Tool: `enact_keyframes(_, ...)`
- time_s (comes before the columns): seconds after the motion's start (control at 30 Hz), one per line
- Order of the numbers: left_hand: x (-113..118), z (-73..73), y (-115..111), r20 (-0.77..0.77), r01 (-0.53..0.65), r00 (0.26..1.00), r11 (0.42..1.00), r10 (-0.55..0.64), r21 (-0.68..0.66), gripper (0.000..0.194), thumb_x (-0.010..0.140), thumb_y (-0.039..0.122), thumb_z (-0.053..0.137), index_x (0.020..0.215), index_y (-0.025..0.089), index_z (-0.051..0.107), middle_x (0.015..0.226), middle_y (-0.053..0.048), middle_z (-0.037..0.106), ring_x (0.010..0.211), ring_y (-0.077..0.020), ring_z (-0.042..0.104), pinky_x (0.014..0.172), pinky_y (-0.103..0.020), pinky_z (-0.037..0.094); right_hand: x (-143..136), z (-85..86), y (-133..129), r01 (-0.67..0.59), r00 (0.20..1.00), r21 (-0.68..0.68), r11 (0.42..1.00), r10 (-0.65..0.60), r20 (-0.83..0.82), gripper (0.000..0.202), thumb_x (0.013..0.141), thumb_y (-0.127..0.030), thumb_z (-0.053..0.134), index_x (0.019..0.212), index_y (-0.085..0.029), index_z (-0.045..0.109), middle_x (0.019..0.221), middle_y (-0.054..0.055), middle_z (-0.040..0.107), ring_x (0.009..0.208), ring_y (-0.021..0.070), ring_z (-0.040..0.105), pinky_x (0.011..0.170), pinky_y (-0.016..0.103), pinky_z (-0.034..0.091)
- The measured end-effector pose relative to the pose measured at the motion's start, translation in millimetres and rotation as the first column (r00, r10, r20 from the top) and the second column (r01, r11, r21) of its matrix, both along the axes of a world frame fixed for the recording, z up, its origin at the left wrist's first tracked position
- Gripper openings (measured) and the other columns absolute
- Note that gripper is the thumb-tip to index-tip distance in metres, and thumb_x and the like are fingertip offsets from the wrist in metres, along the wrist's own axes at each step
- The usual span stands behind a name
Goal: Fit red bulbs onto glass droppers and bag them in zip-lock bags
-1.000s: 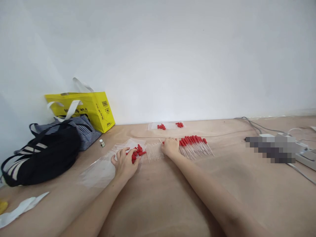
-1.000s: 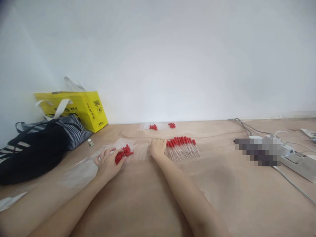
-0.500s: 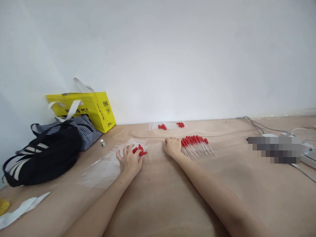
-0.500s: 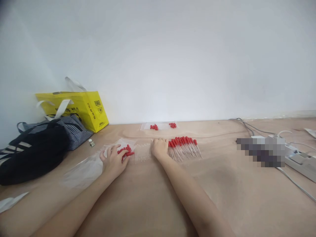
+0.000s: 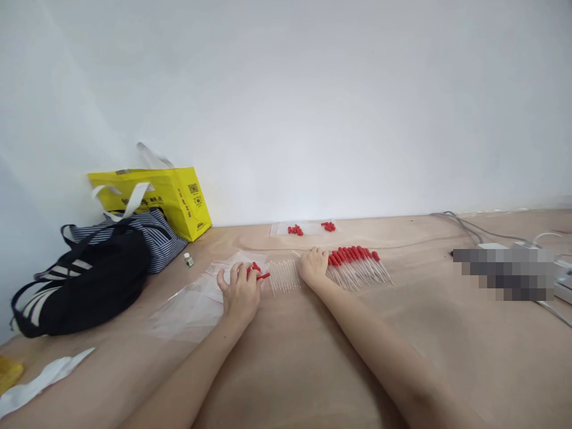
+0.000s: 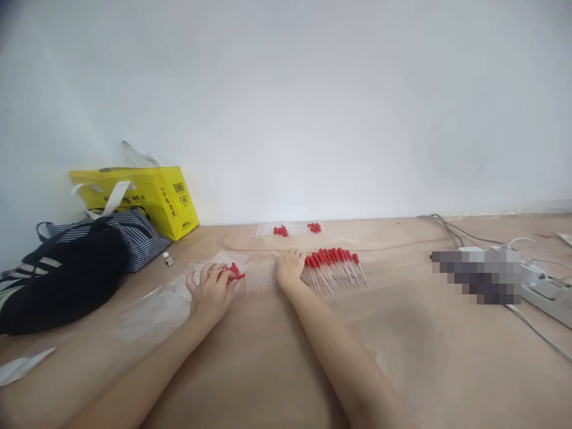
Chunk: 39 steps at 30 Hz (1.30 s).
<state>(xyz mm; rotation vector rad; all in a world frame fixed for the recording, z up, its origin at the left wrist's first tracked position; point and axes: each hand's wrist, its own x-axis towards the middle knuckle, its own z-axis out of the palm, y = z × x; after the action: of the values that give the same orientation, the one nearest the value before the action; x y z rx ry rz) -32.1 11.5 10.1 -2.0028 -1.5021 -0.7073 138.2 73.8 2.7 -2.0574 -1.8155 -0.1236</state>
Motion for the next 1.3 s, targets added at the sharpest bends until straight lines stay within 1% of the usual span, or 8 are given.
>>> enact_keyframes(0.13,13,5.0,-17,0.039,0.206,0.978,0.977,-0.203,-0.063,0.009,0.078,0.017,0.047,0.078,0.018,0.056,0.089,-0.007,0.063,0.095,-0.0258,0.051,0.091,-0.052,0.017,22,3.5,-17,-0.042,0.998,0.073,0.996,0.046,-0.049,0.025,0.084,-0.019,0.036,0.090,-0.005,0.055,0.093,0.021,0.057,0.090,0.0269,0.050,0.073,0.035,0.031)
enact_keyframes(0.27,27,0.8,-33,0.072,0.375,0.927,0.900,-0.368,-0.224,0.012,0.079,0.014,0.044,0.076,0.019,0.054,0.077,-0.002,0.063,0.084,-0.0214,0.055,0.093,-0.050,0.016,63,-3.1,-50,-0.203,0.969,0.140,0.969,0.219,-0.111,0.020,0.087,-0.022,0.031,0.088,-0.014,0.049,0.083,0.008,0.059,0.074,0.0164,0.053,0.064,0.025,0.036)
enact_keyframes(0.37,32,-5.5,-39,0.101,0.430,0.902,0.848,-0.420,-0.310,0.017,0.079,0.013,0.042,0.089,0.020,0.054,0.082,-0.003,0.063,0.084,-0.0207,0.054,0.093,-0.051,0.016,91,-14.6,-83,-0.448,0.813,0.323,0.834,0.530,-0.241,0.017,0.084,-0.017,0.032,0.089,-0.016,0.048,0.079,0.006,0.058,0.071,0.0147,0.053,0.064,0.025,0.038)
enact_keyframes(0.47,34,-8.9,-40,0.107,0.453,0.889,0.819,-0.445,-0.352,0.027,0.081,0.013,0.039,0.103,0.022,0.053,0.088,-0.004,0.061,0.087,-0.0206,0.052,0.091,-0.050,0.018,103,-21.0,-112,-0.536,0.783,0.288,0.794,0.595,-0.183,0.029,0.081,-0.008,0.033,0.103,-0.018,0.049,0.086,0.007,0.058,0.076,0.0156,0.053,0.070,0.029,0.037)
enact_keyframes(0.6,36,-7.2,-40,0.153,0.472,0.881,0.803,-0.448,-0.365,0.024,0.083,0.015,0.037,0.091,0.022,0.058,0.086,-0.003,0.060,0.085,-0.0190,0.053,0.091,-0.048,0.020,94,-18.5,-130,-0.598,0.760,0.197,0.777,0.628,-0.170,0.032,0.080,-0.005,0.033,0.099,-0.020,0.054,0.087,0.006,0.058,0.079,0.0155,0.053,0.071,0.031,0.036)
enact_keyframes(0.77,38,-4.5,-41,0.242,0.515,0.857,0.775,-0.455,-0.367,0.018,0.083,0.019,0.040,0.088,0.022,0.057,0.085,-0.002,0.063,0.086,-0.0189,0.054,0.092,-0.047,0.018,77,-18.1,-128,-0.612,0.727,0.235,0.755,0.654,-0.209,0.022,0.084,-0.012,0.036,0.094,-0.019,0.055,0.086,0.006,0.058,0.081,0.0163,0.053,0.073,0.032,0.036)
enact_keyframes(1.0,41,-6.0,-42,0.289,0.526,0.847,0.780,-0.445,-0.339,0.015,0.083,0.022,0.042,0.089,0.022,0.056,0.084,-0.001,0.064,0.084,-0.0183,0.056,0.091,-0.046,0.020,71,-20.1,-128,-0.627,0.714,0.224,0.746,0.666,-0.217,0.022,0.085,-0.013,0.036,0.096,-0.018,0.053,0.086,0.005,0.058,0.082,0.0155,0.052,0.073,0.031,0.034)
enact_keyframes(1.3,43,-7.3,-46,0.348,0.538,0.830,0.790,-0.436,-0.293,0.019,0.085,0.026,0.039,0.081,0.021,0.057,0.077,-0.001,0.064,0.078,-0.0176,0.056,0.087,-0.042,0.025,67,-13.6,-132,-0.673,0.698,0.237,0.701,0.708,-0.109,0.024,0.082,-0.010,0.038,0.094,-0.019,0.057,0.077,0.003,0.058,0.068,0.0123,0.048,0.067,0.028,0.027)
